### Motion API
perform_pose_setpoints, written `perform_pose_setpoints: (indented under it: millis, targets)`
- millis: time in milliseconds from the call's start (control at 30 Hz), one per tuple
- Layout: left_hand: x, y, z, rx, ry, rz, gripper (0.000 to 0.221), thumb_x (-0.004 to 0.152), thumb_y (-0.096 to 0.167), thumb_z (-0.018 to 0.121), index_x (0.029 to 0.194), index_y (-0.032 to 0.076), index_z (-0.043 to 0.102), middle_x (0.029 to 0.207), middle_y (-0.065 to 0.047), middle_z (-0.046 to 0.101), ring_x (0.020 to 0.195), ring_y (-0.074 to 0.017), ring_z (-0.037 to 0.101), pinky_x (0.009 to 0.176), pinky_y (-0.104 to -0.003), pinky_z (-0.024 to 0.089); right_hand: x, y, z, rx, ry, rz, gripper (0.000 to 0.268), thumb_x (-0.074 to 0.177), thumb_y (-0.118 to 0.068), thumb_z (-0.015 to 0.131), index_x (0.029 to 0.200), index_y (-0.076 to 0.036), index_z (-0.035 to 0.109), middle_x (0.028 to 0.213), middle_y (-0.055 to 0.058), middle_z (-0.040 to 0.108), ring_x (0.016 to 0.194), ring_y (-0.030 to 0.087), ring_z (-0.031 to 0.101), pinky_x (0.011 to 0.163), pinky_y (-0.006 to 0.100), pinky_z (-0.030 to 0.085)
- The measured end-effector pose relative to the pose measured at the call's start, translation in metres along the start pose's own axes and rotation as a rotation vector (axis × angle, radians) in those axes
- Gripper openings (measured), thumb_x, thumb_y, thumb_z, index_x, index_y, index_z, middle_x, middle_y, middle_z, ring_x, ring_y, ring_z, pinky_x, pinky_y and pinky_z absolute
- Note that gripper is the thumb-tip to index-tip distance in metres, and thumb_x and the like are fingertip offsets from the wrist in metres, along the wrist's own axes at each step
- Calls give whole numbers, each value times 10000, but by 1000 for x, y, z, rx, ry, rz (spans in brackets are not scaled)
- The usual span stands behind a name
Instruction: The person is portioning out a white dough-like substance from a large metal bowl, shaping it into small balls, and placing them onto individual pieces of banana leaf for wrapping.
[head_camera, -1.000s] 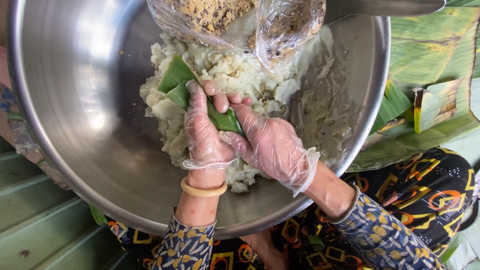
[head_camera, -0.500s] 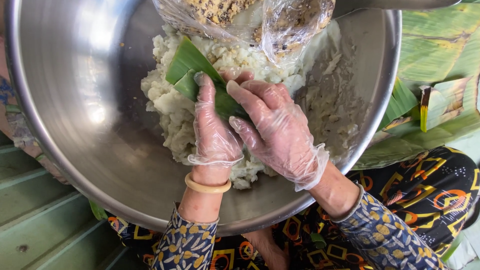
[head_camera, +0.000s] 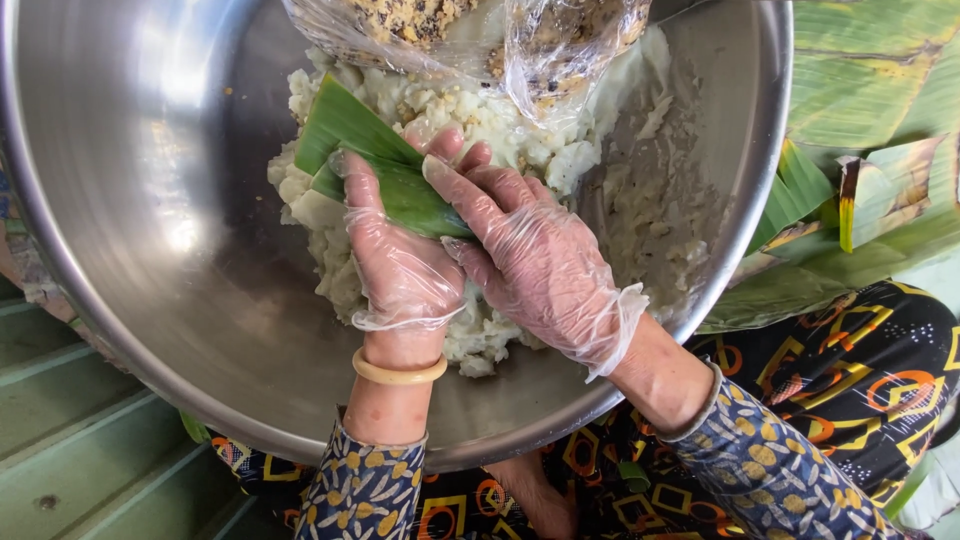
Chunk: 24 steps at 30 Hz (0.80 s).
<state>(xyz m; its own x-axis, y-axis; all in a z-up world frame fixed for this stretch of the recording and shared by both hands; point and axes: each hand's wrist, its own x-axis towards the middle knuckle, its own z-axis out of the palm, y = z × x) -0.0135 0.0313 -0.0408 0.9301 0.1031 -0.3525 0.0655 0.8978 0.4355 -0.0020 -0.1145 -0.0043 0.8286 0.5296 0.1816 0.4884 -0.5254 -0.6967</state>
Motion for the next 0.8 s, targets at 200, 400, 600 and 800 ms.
perform_pose_setpoints:
  millis: [200,400,600,800]
  targets:
    - [-3,1,7,42,38,32,420,1018,457,538,1137,69,650,1082,-137,740,1051,-309,702,927,-427,577,-3,1,1,21,17,7,683,826,-114,779,1453,-105,510,1347,139,626,1100,324,682,836,375,582]
    - [-1,-1,7,63,28,33,520,991,483,534,1103,-5,673,1007,-132,731,1016,-279,700,938,-400,563,-3,-1,0,36,-16,29,703,805,-88,774,1455,-89,505,1343,150,621,1059,312,690,814,363,583]
    - [1,-3,5,89,-18,3,598,989,511,497,1033,-43,717,1000,-186,732,1003,-271,695,951,-376,557,-5,4,3,10,-20,27,720,820,-106,777,1475,-101,480,1470,163,580,1113,331,702,804,370,596]
    - [-2,-4,14,118,50,32,534,968,476,551,1005,-32,713,956,-125,737,996,-263,706,927,-379,568,-6,6,5,-6,-19,29,725,832,-116,762,1490,-96,458,1488,176,572,1139,342,696,811,370,597]
